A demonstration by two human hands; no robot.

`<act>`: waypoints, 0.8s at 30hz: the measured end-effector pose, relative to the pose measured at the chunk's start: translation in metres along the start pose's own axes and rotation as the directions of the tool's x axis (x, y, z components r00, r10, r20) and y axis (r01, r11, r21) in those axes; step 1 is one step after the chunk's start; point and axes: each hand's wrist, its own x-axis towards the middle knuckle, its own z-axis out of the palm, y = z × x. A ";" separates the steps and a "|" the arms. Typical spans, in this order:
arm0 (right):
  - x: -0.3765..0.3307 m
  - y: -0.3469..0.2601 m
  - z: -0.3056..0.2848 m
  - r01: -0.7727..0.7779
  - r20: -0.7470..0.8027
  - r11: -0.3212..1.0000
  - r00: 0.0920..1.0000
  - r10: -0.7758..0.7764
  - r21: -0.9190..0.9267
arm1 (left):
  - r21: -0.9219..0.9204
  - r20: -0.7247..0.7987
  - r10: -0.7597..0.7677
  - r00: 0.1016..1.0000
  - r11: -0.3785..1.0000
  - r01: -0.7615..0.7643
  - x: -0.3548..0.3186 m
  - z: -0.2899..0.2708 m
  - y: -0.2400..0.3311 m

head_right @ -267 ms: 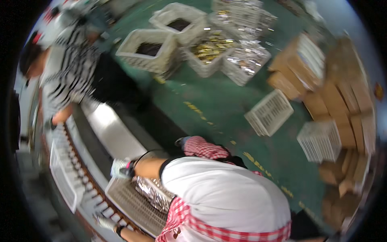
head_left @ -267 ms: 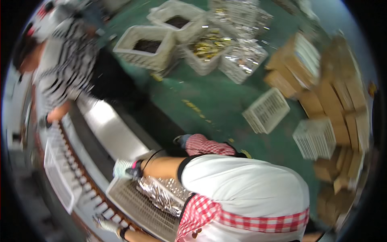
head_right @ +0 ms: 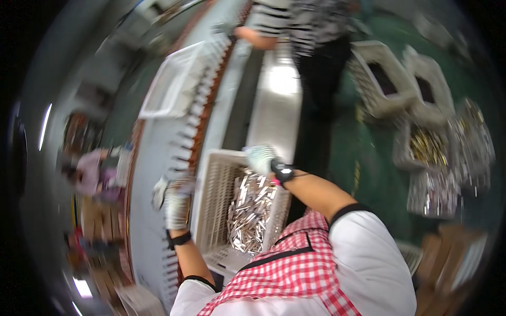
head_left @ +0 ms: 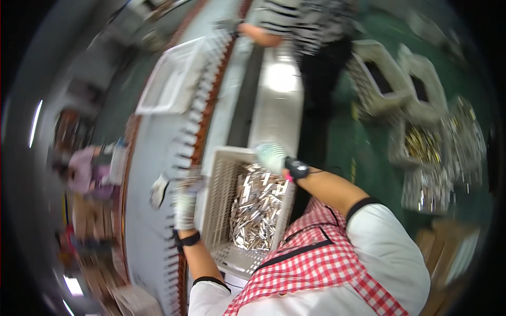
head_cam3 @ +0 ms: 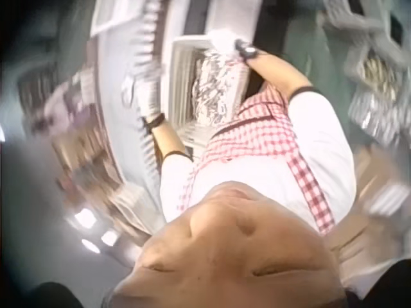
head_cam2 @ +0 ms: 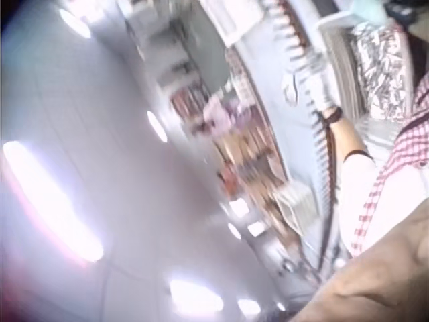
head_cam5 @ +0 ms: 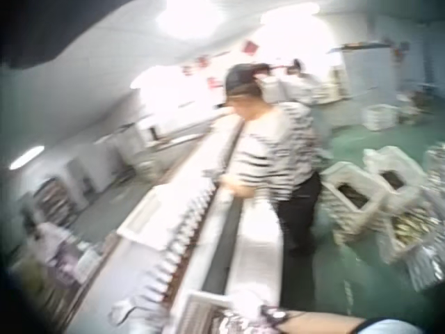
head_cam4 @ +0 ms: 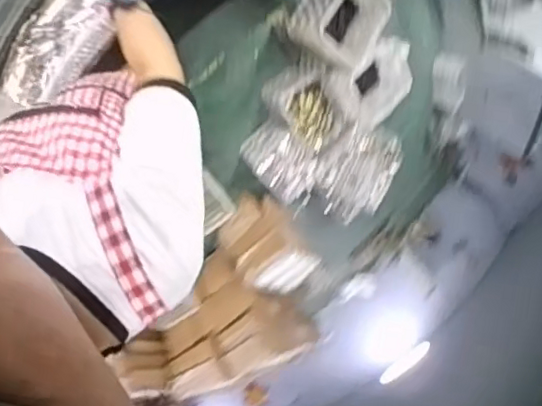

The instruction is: Picking up small metal components from a basket and mounting them onto a rotating assembly track.

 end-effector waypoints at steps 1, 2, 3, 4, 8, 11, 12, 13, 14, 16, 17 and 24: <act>0.004 0.021 -0.003 -0.045 0.143 0.998 0.989 0.049 -0.033 | 0.070 0.388 -0.176 0.905 0.984 0.161 -0.003 0.025 0.038; 0.010 0.019 -0.007 -0.036 0.207 0.998 0.977 0.045 -0.049 | 0.138 0.467 -0.166 0.869 0.984 0.115 -0.021 0.038 0.035; 0.017 0.016 -0.010 -0.040 0.263 0.996 0.963 0.060 -0.079 | 0.193 0.557 -0.158 0.815 0.980 0.057 -0.030 0.047 0.024; 0.024 0.015 -0.008 0.006 0.289 0.997 0.957 0.018 -0.081 | 0.099 0.460 -0.183 0.869 0.983 0.155 -0.031 0.051 0.019; 0.043 0.015 0.005 0.152 0.255 0.975 0.961 -0.108 -0.161 | -0.271 -0.287 -0.208 0.935 0.954 0.129 0.015 0.061 -0.019; 0.063 0.003 0.019 0.212 0.246 0.962 0.955 -0.166 -0.173 | -0.426 -0.534 -0.234 0.812 0.904 -0.020 0.068 0.046 -0.073; 0.067 0.001 0.024 0.216 0.228 0.964 0.957 -0.177 -0.156 | -0.433 -0.524 -0.265 0.810 0.901 0.015 0.082 0.043 -0.083; 0.077 -0.001 0.025 0.222 0.205 0.965 0.960 -0.191 -0.139 | -0.438 -0.515 -0.290 0.807 0.898 0.043 0.097 0.039 -0.090; 0.084 -0.004 0.025 0.222 0.235 0.965 0.954 -0.185 -0.140 | -0.467 -0.489 -0.384 0.783 0.874 0.137 0.107 0.037 -0.097; 0.103 -0.008 0.025 0.219 0.281 0.965 0.944 -0.172 -0.146 | -0.499 -0.520 -0.433 0.736 0.853 0.150 0.129 0.035 -0.100; 0.113 -0.010 0.023 0.199 0.320 0.968 0.937 -0.141 -0.155 | -0.501 -0.525 -0.433 0.733 0.853 0.145 0.137 0.030 -0.096; 0.152 -0.009 0.034 0.232 0.368 0.966 0.913 -0.177 -0.110 | -0.319 -0.761 -0.056 0.647 0.900 -0.297 0.184 0.055 -0.070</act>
